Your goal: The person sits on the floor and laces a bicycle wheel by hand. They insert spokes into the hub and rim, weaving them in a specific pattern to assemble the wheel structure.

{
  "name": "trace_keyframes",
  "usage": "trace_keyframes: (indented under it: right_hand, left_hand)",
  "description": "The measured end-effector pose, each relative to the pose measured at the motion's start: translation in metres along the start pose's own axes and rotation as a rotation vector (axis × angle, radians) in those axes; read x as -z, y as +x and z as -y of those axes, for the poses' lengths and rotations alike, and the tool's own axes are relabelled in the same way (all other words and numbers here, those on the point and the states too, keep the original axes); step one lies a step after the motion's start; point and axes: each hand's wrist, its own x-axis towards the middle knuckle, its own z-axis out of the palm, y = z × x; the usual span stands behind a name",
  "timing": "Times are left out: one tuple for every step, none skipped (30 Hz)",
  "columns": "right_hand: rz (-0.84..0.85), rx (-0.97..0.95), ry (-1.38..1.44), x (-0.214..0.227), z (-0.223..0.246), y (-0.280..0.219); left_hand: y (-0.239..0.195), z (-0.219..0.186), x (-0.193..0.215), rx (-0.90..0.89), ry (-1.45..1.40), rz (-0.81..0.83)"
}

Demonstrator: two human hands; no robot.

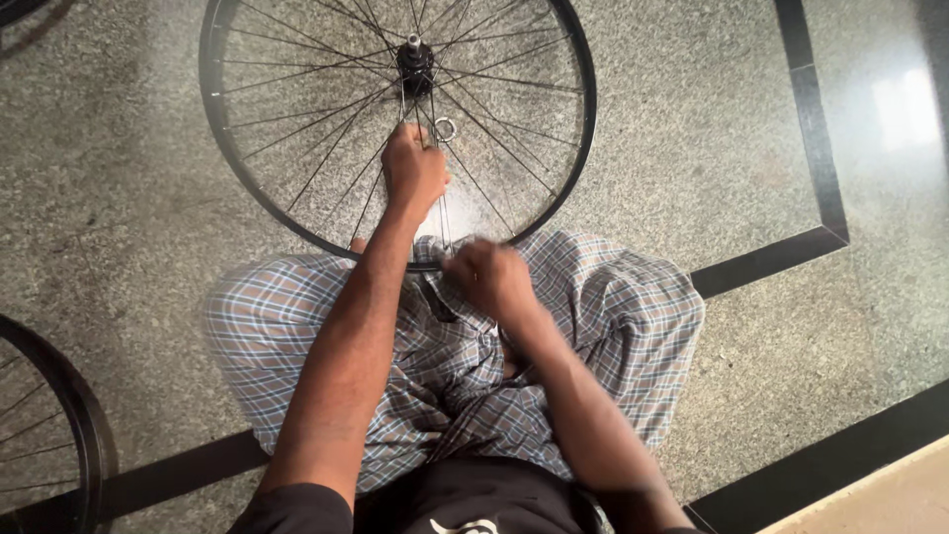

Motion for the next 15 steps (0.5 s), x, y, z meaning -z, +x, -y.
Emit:
trace_keyframes:
  right_hand:
    - [0.006,-0.022,-0.023,-0.006,0.002,-0.016]
    - [0.012,-0.044,-0.048,-0.011,0.003,-0.033]
    - [0.019,-0.066,-0.074,-0.016,0.002,-0.043]
    - [0.025,-0.081,-0.065,-0.021,0.0,-0.047]
    - [0.031,-0.096,-0.056,-0.025,-0.003,-0.049]
    - [0.028,-0.106,-0.047,-0.026,-0.005,-0.046]
    - [0.108,-0.089,-0.081,-0.025,-0.006,-0.044]
    - [0.186,-0.069,-0.111,-0.024,-0.005,-0.04]
    - [0.265,-0.049,-0.142,-0.021,-0.003,-0.039]
    - [0.412,-0.032,-0.155,-0.017,0.001,-0.04]
    - [0.559,-0.014,-0.168,-0.013,0.006,-0.046]
    - [0.713,0.004,-0.181,-0.007,0.011,-0.053]
    - [0.687,0.111,-0.071,0.0,0.013,-0.06]
    - [0.67,0.209,0.041,0.01,0.012,-0.074]
    - [0.651,0.305,0.154,0.017,0.011,-0.084]
  left_hand:
    - [0.001,0.002,0.001,-0.055,0.065,-0.008]
    - [0.002,0.005,0.002,-0.108,0.128,-0.014]
    - [0.002,0.008,0.002,-0.162,0.191,-0.02]
    - [0.003,0.013,0.001,-0.22,0.237,-0.04]
    - [0.004,0.017,0.0,-0.278,0.283,-0.059]
    - [0.007,0.019,-0.003,-0.345,0.328,-0.08]
    - [0.007,0.022,-0.005,-0.281,0.323,-0.059]
    - [0.008,0.023,-0.005,-0.219,0.321,-0.04]
    - [0.009,0.024,-0.006,-0.158,0.319,-0.02]
    - [0.01,0.023,-0.006,-0.226,0.305,-0.042]
    - [0.011,0.022,-0.005,-0.295,0.291,-0.064]
    - [0.011,0.021,-0.003,-0.358,0.277,-0.086]
    - [0.012,0.02,-0.002,-0.254,0.126,-0.018]
    - [0.007,0.023,-0.003,-0.137,-0.029,0.052]
    - [0.002,0.025,-0.004,-0.021,-0.184,0.121]
